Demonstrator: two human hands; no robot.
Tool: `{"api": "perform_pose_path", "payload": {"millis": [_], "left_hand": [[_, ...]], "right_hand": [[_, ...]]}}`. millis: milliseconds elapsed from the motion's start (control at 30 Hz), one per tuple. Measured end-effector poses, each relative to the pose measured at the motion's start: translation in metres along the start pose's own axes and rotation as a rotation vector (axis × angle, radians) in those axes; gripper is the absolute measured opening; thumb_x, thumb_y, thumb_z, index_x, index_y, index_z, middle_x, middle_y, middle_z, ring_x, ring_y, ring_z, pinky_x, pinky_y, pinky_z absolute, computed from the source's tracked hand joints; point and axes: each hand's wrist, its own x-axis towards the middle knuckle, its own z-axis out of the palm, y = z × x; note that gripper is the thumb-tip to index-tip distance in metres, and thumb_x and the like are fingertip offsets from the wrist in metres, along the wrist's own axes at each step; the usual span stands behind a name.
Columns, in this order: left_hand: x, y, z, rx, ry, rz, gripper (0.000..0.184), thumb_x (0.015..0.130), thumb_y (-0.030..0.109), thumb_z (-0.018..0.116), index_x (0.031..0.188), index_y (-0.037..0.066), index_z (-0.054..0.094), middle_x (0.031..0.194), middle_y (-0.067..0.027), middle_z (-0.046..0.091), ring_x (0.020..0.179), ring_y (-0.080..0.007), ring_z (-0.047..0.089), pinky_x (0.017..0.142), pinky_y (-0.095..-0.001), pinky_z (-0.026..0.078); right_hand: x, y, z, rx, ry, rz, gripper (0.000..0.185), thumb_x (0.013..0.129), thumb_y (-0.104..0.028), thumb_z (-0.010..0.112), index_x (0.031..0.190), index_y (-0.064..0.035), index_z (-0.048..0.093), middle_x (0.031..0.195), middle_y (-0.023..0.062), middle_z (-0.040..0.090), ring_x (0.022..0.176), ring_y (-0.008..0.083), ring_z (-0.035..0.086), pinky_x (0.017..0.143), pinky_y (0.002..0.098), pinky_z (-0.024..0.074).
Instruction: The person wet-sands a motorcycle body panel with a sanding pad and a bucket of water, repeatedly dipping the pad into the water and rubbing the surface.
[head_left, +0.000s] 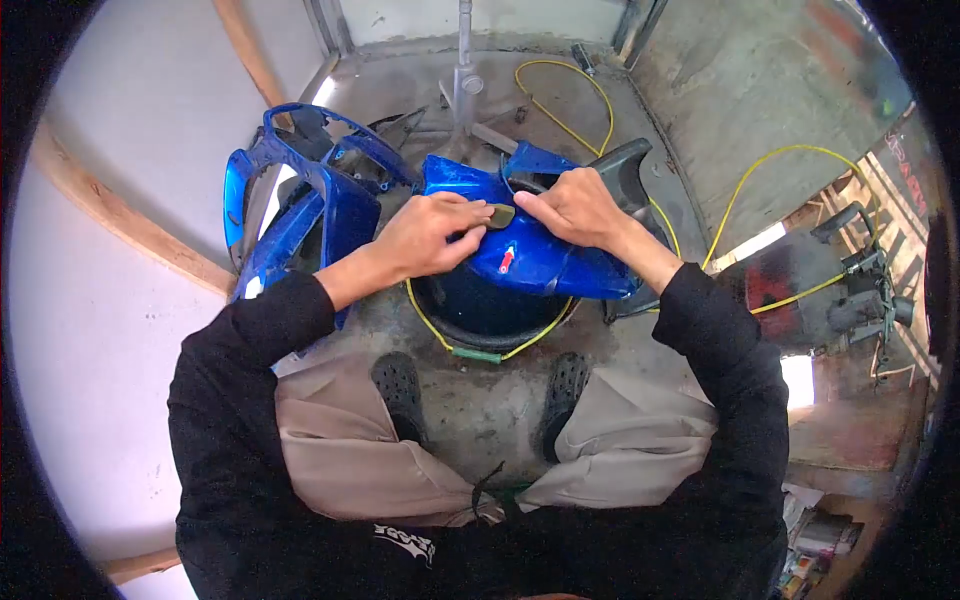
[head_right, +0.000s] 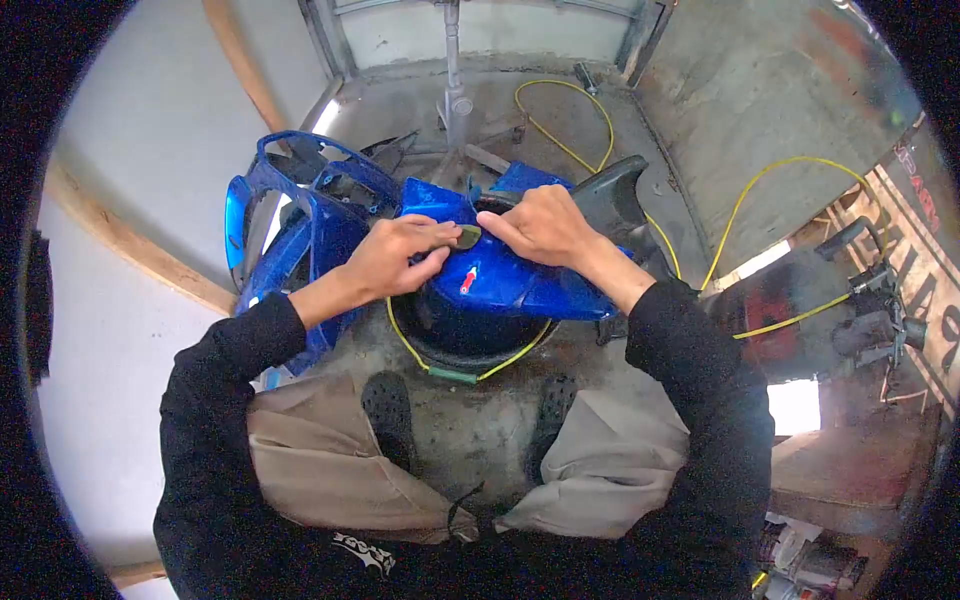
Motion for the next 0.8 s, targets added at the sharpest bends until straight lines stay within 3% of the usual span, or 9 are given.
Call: {"api": "perform_pose_path", "payload": {"millis": [67,100,133,267,400,467,567,700,800], "left_hand": [[0.008,0.037,-0.011,-0.042,-0.081,0.046,0.021,0.089,0.012,0.071,0.108,0.002,0.073,0.112,-0.0135,0.077,0.100,-0.0342,0.075,0.091,-0.0430,0.061],[0.006,0.046,-0.003,-0.213,-0.052,0.126,0.023,0.087,0.010,0.072,0.109,0.002,0.073,0.111,-0.0131,0.077,0.102,-0.0343,0.074,0.091,-0.0437,0.061],[0.010,0.056,-0.003,-0.177,-0.054,0.251,0.023,0.085,0.010,0.073,0.108,0.002,0.072,0.109,-0.0129,0.077,0.101,-0.0340,0.074,0.090,-0.0441,0.060],[-0.002,0.000,0.005,-0.035,0.037,0.013,0.017,0.090,0.010,0.069,0.104,0.002,0.074,0.111,-0.0149,0.077,0.097,-0.0341,0.075,0.085,-0.0458,0.061],[0.001,0.052,-0.001,-0.224,-0.002,0.166,0.027,0.086,0.009,0.074,0.112,0.001,0.074,0.113,-0.0166,0.077,0.102,-0.0366,0.075,0.089,-0.0448,0.061],[0.003,0.040,-0.012,-0.209,-0.093,0.196,0.027,0.086,0.004,0.072,0.112,0.001,0.075,0.117,-0.0180,0.077,0.104,-0.0381,0.076,0.093,-0.0448,0.062],[-0.001,0.007,-0.012,-0.061,-0.043,0.056,0.028,0.085,0.004,0.074,0.112,0.001,0.076,0.114,-0.0175,0.078,0.106,-0.0367,0.076,0.095,-0.0446,0.062],[0.005,0.046,-0.008,-0.188,-0.048,0.240,0.026,0.085,0.005,0.075,0.110,-0.001,0.077,0.114,-0.0181,0.078,0.106,-0.0361,0.076,0.095,-0.0443,0.062],[0.008,0.017,-0.007,-0.087,-0.024,0.030,0.028,0.082,0.005,0.076,0.109,-0.003,0.077,0.111,-0.0179,0.078,0.106,-0.0357,0.076,0.097,-0.0453,0.061]], "right_hand": [[0.002,0.000,0.000,-0.015,0.029,-0.043,0.057,0.104,-0.045,0.060,0.061,-0.0099,0.075,0.055,0.0197,0.059,0.052,0.0404,0.061,0.053,0.0502,0.0446],[0.000,-0.006,0.000,0.003,0.008,-0.036,0.056,0.104,-0.045,0.060,0.063,-0.0102,0.076,0.055,0.0195,0.060,0.052,0.0402,0.061,0.053,0.0499,0.0447],[-0.001,-0.008,-0.002,0.015,-0.016,-0.034,0.055,0.104,-0.045,0.061,0.064,-0.0106,0.077,0.055,0.0194,0.060,0.051,0.0400,0.061,0.052,0.0496,0.0448],[-0.001,0.000,0.001,0.022,0.032,-0.022,0.053,0.103,-0.045,0.062,0.066,-0.0108,0.078,0.055,0.0201,0.059,0.052,0.0411,0.061,0.052,0.0500,0.0456],[-0.001,-0.002,-0.002,0.004,-0.035,-0.031,0.054,0.104,-0.045,0.061,0.066,-0.0102,0.078,0.056,0.0200,0.059,0.053,0.0408,0.062,0.052,0.0502,0.0454],[-0.001,0.002,0.002,0.003,0.007,-0.045,0.055,0.104,-0.045,0.060,0.065,-0.0099,0.077,0.055,0.0202,0.059,0.053,0.0411,0.062,0.052,0.0502,0.0454],[0.000,0.002,0.003,0.031,0.020,-0.017,0.057,0.104,-0.046,0.060,0.063,-0.0094,0.076,0.055,0.0206,0.058,0.053,0.0416,0.061,0.053,0.0506,0.0452],[-0.002,-0.002,0.001,0.022,-0.011,-0.029,0.059,0.104,-0.046,0.059,0.060,-0.0091,0.073,0.055,0.0208,0.058,0.054,0.0425,0.061,0.054,0.0514,0.0447],[0.000,-0.005,0.000,0.034,-0.012,-0.030,0.060,0.104,-0.046,0.059,0.059,-0.0088,0.072,0.056,0.0207,0.058,0.054,0.0432,0.060,0.055,0.0524,0.0450]]}}
